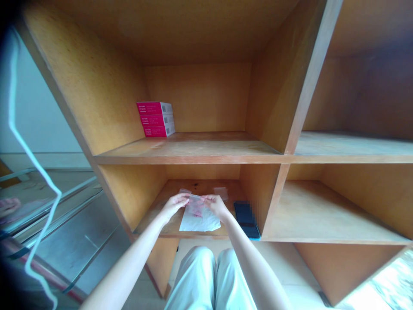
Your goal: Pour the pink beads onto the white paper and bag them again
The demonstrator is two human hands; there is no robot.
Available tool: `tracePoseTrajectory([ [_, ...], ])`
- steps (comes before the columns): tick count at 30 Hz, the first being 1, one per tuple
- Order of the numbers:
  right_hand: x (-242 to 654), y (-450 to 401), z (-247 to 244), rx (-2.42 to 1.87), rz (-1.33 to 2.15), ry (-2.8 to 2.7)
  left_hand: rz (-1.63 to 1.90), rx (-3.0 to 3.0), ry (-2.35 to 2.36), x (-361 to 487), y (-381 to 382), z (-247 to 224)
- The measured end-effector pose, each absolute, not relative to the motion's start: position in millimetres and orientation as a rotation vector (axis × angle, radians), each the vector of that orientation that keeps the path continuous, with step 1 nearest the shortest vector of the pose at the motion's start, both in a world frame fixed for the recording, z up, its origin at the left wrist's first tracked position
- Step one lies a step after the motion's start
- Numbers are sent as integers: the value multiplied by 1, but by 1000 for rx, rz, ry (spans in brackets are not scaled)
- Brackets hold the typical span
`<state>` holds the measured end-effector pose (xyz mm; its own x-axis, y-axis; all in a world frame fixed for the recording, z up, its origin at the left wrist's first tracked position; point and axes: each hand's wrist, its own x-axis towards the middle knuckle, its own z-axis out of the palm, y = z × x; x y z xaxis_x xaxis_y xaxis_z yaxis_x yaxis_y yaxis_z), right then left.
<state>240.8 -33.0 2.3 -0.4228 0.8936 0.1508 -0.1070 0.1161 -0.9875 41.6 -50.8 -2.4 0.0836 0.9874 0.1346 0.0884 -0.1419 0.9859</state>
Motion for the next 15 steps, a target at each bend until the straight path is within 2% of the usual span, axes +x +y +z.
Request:
tracePoseTrajectory([
  [6, 236, -27, 8, -786, 1337, -1424, 1655, 1613, 1379, 58, -53, -23],
  [15, 213, -26, 16, -795, 1191, -1441, 1842, 1988, 1746, 96, -58, -33],
])
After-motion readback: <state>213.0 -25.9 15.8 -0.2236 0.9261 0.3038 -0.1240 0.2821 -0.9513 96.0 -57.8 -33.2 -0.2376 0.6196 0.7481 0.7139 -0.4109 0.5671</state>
